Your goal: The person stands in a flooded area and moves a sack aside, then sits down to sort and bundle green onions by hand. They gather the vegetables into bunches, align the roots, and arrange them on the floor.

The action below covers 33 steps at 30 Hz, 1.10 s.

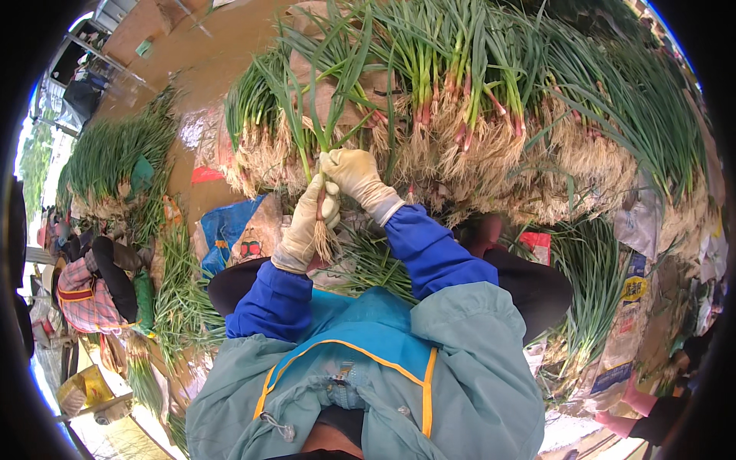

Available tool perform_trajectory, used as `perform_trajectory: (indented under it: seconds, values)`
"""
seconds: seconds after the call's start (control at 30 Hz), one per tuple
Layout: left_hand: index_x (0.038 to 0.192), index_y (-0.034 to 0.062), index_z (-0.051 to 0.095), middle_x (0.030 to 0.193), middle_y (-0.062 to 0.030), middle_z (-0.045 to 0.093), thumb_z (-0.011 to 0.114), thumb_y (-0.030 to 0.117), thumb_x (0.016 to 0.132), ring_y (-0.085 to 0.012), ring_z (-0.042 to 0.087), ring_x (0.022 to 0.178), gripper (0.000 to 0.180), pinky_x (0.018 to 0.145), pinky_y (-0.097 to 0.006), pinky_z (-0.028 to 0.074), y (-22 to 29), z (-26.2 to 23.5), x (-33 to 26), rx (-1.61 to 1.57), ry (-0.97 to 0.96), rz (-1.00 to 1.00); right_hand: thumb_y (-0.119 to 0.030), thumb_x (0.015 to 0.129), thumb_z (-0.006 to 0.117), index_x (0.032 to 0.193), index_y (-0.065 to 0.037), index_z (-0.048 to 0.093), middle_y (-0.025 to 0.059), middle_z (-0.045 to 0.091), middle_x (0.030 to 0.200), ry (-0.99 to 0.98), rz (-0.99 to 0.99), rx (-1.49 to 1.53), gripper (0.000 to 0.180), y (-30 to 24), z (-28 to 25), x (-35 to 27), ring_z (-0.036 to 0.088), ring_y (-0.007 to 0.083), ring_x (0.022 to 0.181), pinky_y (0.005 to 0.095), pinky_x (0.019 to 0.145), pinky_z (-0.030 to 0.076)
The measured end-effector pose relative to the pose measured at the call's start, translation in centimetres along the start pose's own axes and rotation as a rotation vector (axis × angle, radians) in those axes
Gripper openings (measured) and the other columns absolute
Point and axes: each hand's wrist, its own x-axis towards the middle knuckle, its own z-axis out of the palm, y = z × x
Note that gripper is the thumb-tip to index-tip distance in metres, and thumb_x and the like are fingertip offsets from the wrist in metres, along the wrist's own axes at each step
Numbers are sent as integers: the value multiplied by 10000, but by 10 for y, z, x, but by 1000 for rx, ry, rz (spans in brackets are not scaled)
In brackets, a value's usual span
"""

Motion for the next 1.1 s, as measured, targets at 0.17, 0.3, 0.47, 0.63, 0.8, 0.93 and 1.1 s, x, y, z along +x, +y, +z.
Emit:
perform_trajectory:
  seconds: [0.17, 0.3, 0.47, 0.63, 0.8, 0.93, 1.1]
  values:
    - [909, 92, 532, 488, 63, 349, 363, 388, 1011, -69, 261, 394, 356, 386, -227, 245, 4, 5, 1, -257, -174, -45, -304, 953, 525, 958, -67, 593, -11, 588, 805, -430, 373, 1299, 247, 7, -12, 5, 532, 99, 686, 251, 674, 457]
    - [876, 95, 506, 473, 62, 329, 329, 375, 1021, -71, 244, 393, 362, 379, -229, 239, 6, 10, 4, -561, -348, -107, -313, 911, 603, 829, -70, 623, -17, 577, 706, -298, 458, 949, 258, -10, -15, 8, 516, 96, 617, 249, 599, 420]
    - [888, 95, 548, 469, 57, 324, 373, 421, 1000, -85, 264, 385, 387, 380, -235, 246, 14, 20, -6, -232, -157, -5, -314, 897, 609, 630, -5, 590, 41, 543, 523, 20, 38, 352, 409, -40, -21, 4, 502, 118, 469, 295, 468, 402]
    - [837, 65, 607, 496, 22, 484, 469, 409, 973, -70, 356, 390, 395, 397, -221, 281, 29, 33, -14, 329, 172, 164, -315, 897, 561, 660, -57, 638, 64, 606, 555, 170, -106, 106, 359, -37, -11, 11, 587, 203, 497, 324, 478, 453]
    - [834, 64, 625, 521, 10, 542, 506, 313, 972, -59, 465, 415, 309, 397, -196, 323, 69, 35, -31, 812, 327, 190, -294, 875, 561, 820, -87, 694, 61, 683, 729, -268, -295, -792, 252, -2, -16, -9, 642, 231, 582, 358, 542, 525]
    - [932, 62, 637, 515, 45, 515, 509, 268, 971, -40, 476, 429, 246, 420, -181, 383, 106, 11, -35, 671, 422, 457, -385, 872, 590, 1026, -54, 679, 142, 670, 1000, -1277, -125, -784, 375, 5, -30, -16, 641, 258, 910, 391, 838, 494]
    - [1194, 20, 556, 570, 44, 504, 512, 201, 957, -39, 509, 517, 301, 762, -319, 547, 104, -31, -1, 373, 120, 256, -180, 823, 575, 1053, -93, 594, 95, 619, 1005, -41, -516, -997, 246, -25, -8, 104, 573, 217, 1039, 393, 899, 437]
